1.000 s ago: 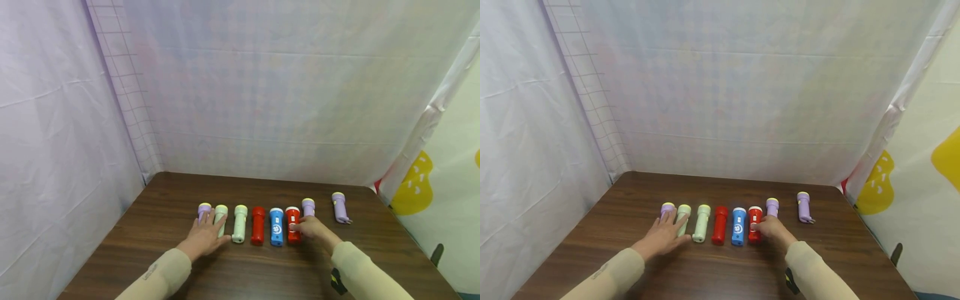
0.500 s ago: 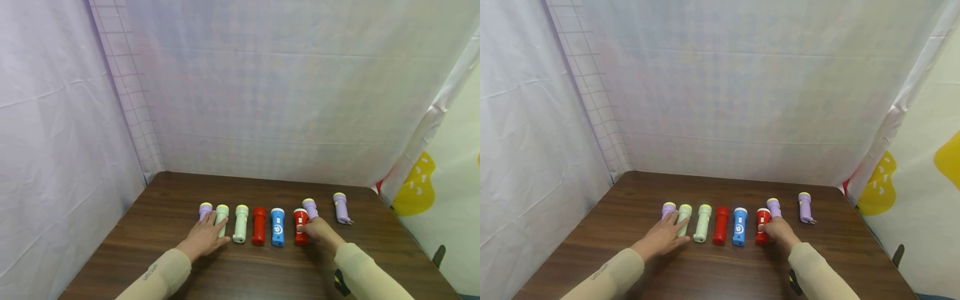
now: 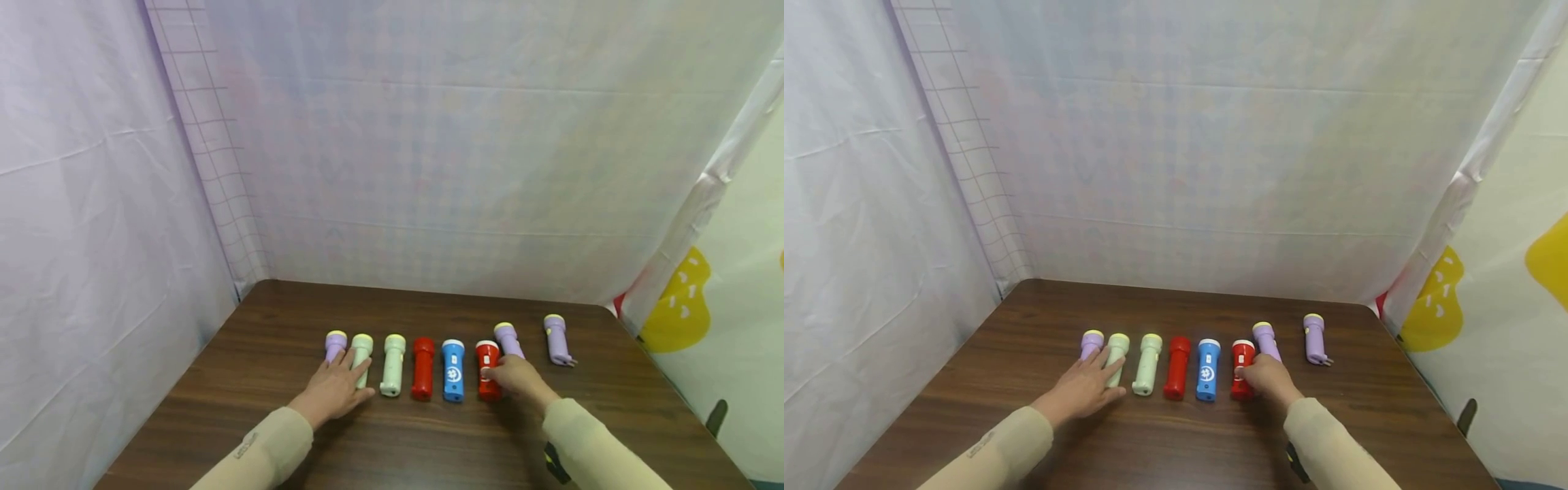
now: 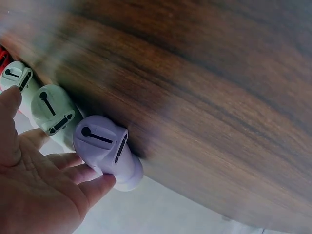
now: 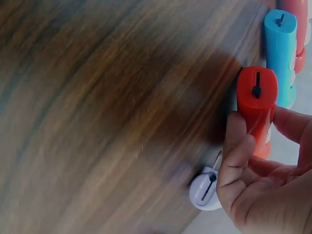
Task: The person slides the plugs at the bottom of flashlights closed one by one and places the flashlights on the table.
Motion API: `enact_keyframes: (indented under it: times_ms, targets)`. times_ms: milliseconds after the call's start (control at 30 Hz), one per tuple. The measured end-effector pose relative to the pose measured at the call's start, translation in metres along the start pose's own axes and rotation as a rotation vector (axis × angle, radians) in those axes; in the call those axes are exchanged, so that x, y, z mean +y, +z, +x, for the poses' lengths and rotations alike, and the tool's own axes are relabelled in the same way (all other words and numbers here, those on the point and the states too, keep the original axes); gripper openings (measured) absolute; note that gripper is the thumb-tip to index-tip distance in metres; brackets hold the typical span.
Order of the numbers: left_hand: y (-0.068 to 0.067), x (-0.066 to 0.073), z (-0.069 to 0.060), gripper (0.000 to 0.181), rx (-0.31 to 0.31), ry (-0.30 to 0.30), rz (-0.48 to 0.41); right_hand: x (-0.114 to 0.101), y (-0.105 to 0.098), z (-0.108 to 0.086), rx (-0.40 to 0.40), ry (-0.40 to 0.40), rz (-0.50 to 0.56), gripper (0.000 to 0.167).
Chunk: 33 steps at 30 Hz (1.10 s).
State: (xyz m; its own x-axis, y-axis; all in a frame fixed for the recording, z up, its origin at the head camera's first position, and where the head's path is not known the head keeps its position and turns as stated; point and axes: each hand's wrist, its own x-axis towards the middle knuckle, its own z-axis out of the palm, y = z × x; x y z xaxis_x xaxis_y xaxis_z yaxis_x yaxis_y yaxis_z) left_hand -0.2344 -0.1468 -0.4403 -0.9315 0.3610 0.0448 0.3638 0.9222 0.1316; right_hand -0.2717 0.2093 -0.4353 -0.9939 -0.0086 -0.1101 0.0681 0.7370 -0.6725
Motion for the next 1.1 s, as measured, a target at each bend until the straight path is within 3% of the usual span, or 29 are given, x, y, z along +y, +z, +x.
enact_keyframes:
  times_ms: [167, 433, 767, 900, 1100]
  targets:
    - [0.000, -0.001, -0.001, 0.065, 0.017, 0.007, 0.000, -0.001, -0.002, -0.002, 0.009, -0.024, -0.149, 0.024]
    - [-0.001, -0.005, -0.004, 0.059, 0.056, 0.044, -0.016, -0.002, -0.007, -0.003, -0.018, 0.002, -0.207, 0.028]
    - [-0.002, -0.006, -0.007, 0.059, 0.056, 0.083, -0.006, -0.001, -0.008, -0.003, -0.009, -0.006, -0.221, 0.028]
    - [0.001, -0.008, -0.007, 0.062, 0.056, 0.083, -0.013, -0.001, -0.006, -0.001, -0.008, -0.020, -0.182, 0.030]
    - [0.003, -0.011, -0.007, 0.065, 0.060, 0.109, -0.011, 0.001, -0.005, 0.002, -0.025, 0.022, -0.118, 0.040]
